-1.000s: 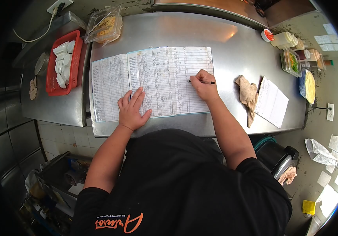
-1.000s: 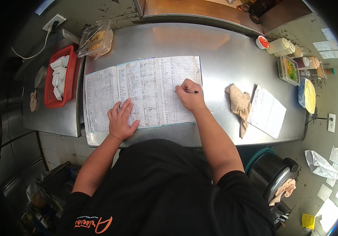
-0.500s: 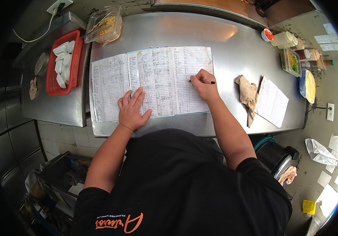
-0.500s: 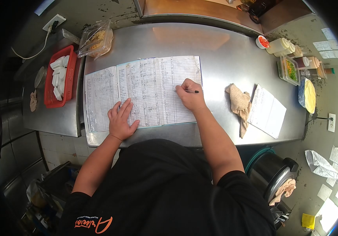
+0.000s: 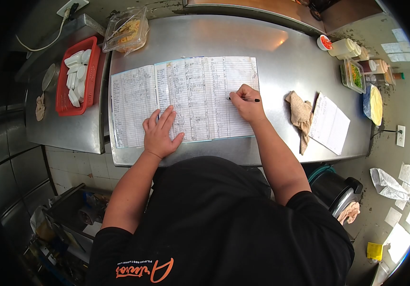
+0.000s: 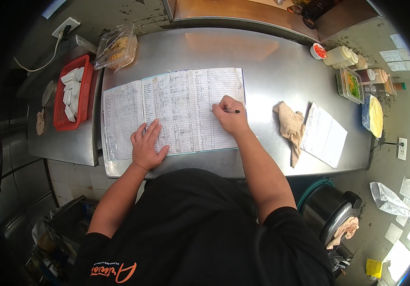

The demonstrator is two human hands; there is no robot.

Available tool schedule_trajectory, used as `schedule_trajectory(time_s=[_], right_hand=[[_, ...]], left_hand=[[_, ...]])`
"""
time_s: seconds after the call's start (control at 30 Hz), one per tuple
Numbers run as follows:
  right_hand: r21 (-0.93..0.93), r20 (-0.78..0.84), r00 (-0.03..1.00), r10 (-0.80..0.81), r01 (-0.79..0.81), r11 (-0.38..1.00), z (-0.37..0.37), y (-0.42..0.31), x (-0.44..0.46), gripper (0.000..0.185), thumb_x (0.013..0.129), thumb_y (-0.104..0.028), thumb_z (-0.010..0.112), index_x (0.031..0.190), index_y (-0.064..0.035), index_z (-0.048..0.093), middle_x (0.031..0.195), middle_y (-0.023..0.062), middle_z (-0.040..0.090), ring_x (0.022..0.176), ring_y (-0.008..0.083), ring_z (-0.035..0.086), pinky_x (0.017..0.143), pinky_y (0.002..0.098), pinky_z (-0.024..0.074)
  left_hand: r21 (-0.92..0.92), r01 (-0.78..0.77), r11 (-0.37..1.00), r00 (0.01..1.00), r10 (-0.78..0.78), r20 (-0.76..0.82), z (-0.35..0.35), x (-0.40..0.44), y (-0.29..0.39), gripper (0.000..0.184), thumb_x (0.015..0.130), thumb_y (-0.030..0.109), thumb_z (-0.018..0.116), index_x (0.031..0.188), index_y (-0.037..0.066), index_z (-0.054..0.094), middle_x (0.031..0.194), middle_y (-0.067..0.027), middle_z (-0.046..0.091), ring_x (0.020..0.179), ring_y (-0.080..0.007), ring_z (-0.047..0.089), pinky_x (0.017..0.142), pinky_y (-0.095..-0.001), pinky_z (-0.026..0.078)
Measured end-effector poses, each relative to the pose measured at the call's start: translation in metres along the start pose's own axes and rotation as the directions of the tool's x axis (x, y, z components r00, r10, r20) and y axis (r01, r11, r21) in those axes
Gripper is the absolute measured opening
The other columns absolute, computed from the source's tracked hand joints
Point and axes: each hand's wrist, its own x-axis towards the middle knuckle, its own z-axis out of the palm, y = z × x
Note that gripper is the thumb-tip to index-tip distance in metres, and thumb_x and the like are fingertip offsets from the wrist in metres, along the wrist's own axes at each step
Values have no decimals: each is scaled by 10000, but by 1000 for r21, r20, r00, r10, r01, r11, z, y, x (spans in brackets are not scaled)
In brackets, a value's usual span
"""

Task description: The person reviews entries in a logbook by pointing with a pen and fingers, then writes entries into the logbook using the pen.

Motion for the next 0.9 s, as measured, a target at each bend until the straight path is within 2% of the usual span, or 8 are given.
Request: schedule_trajectory(time_s=[0.37, 0.43, 0.63, 0.7, 0.9], right_hand=[[-52, 6, 1000, -11, 11, 999, 0, 0, -1, 288, 904, -228, 763, 767, -16, 624, 694, 99, 660, 649, 174, 600, 638, 350, 511], [-67, 5, 1000, -3, 3, 998, 0, 0, -1, 289, 905, -229, 762, 768, -15, 625, 691, 103, 658, 646, 179, 601, 639, 353, 511], [-37, -12, 1000, -25, 25, 999, -1, 1, -1, 288, 898, -219, 767, 756, -13, 625, 689, 94, 660, 644, 176, 598, 636, 352, 510], [5, -31, 999, 17, -17, 1000, -2, -4, -1, 287, 892, -215, 771, 749, -14, 624, 692, 92, 664, 645, 171, 596, 633, 349, 508], [-54, -30, 999, -13, 11, 998, 1, 1, 0, 286, 890, -208, 766, 739, -13, 620, 676, 99, 660, 627, 174, 594, 627, 352, 512]], left_hand=[[-10, -4, 1000, 1000, 4, 10, -1, 0, 1, 738, 832, 445, 747, 1448, 67, 597, 1615, -63, 500, 1406, -379, 426, 1143, -526, 295], [-3, 2, 1000, 1000, -2, 0, 0, 0, 0, 728, 821, 473, 752, 1428, 93, 624, 1616, -33, 499, 1407, -361, 428, 1145, -528, 297], [0, 5, 1000, 1000, -5, 6, -1, 0, 1, 728, 821, 469, 754, 1426, 87, 624, 1615, -32, 499, 1407, -361, 428, 1148, -525, 299], [-4, 3, 1000, 1000, -3, 1, -1, 0, 0, 728, 821, 468, 755, 1427, 87, 624, 1614, -31, 500, 1406, -361, 429, 1148, -525, 299], [-7, 1, 1000, 1000, -1, -4, -1, 1, 1, 731, 820, 466, 757, 1430, 86, 622, 1611, -32, 503, 1402, -360, 431, 1144, -526, 301]])
